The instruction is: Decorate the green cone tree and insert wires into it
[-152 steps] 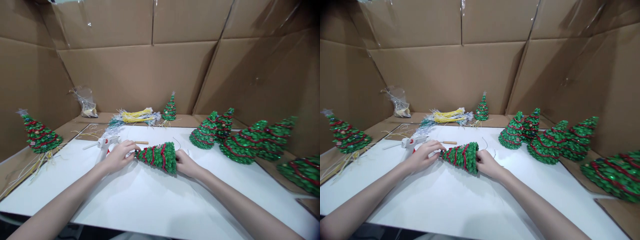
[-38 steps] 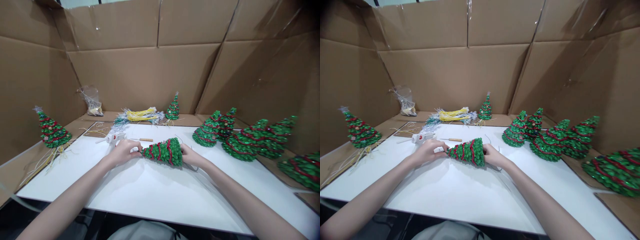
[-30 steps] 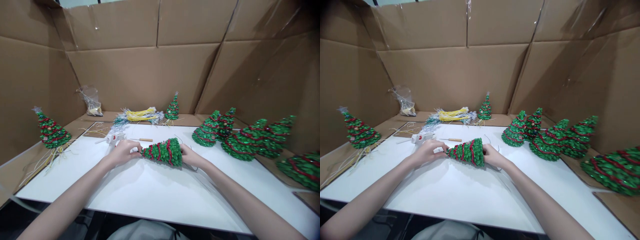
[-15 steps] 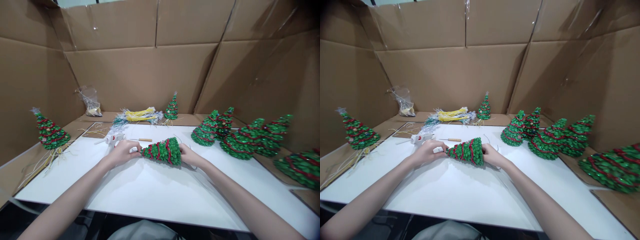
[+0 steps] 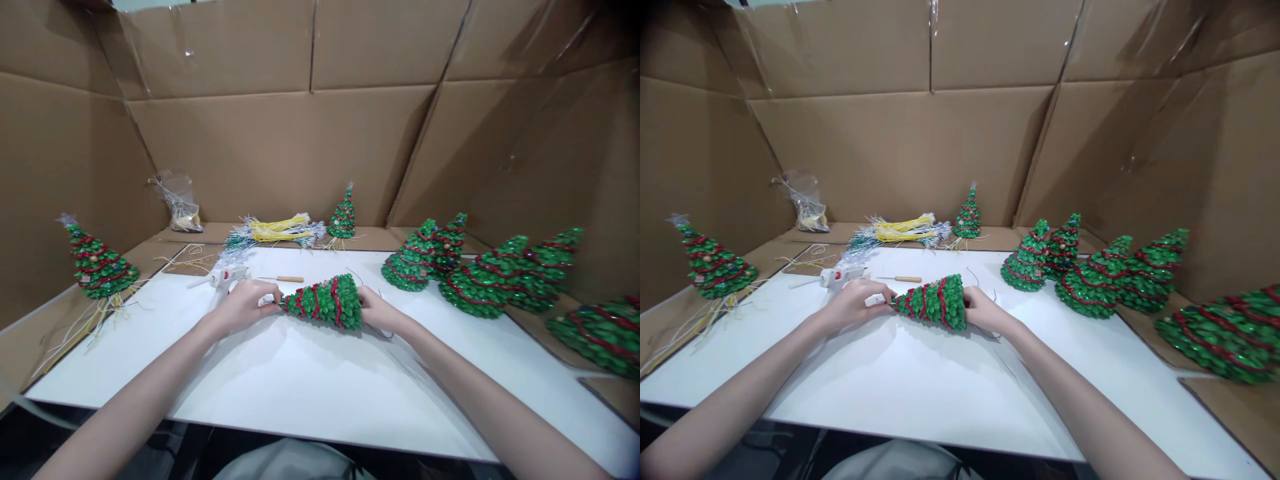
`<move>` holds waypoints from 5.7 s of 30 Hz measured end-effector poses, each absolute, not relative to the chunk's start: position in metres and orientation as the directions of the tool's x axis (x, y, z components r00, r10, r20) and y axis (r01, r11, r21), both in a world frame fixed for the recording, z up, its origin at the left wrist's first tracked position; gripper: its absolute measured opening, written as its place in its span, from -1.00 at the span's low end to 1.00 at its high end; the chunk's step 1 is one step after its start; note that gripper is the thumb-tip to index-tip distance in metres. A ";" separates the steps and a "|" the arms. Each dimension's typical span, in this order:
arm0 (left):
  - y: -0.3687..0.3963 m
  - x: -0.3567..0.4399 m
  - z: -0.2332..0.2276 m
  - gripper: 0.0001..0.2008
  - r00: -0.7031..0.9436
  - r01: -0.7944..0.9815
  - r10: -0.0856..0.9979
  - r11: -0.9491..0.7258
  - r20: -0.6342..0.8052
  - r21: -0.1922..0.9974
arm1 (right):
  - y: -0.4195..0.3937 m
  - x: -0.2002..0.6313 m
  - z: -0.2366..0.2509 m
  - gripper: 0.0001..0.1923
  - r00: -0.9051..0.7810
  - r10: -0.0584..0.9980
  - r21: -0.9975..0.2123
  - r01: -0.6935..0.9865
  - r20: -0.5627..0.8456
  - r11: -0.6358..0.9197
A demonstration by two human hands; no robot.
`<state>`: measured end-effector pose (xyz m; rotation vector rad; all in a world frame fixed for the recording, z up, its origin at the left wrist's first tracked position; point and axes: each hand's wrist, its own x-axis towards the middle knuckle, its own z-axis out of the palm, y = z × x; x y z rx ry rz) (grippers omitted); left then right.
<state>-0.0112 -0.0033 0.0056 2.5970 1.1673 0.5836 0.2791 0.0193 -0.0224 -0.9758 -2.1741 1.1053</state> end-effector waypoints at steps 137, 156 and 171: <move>-0.009 -0.002 -0.007 -0.81 0.580 0.643 0.747 -0.664 0.325 0.381 | 0.023 0.290 -0.029 -0.83 -0.528 0.824 -0.817 0.371 0.206 0.442; -0.005 0.003 -0.011 -0.93 0.498 0.629 0.781 -0.625 0.378 0.463 | 0.019 0.286 -0.031 -0.79 -0.497 0.840 -0.851 0.325 0.218 0.413; -0.005 0.006 -0.010 -0.92 0.442 0.706 0.818 -0.571 0.368 0.420 | 0.021 0.286 -0.032 -0.82 -0.486 0.846 -0.848 0.335 0.217 0.410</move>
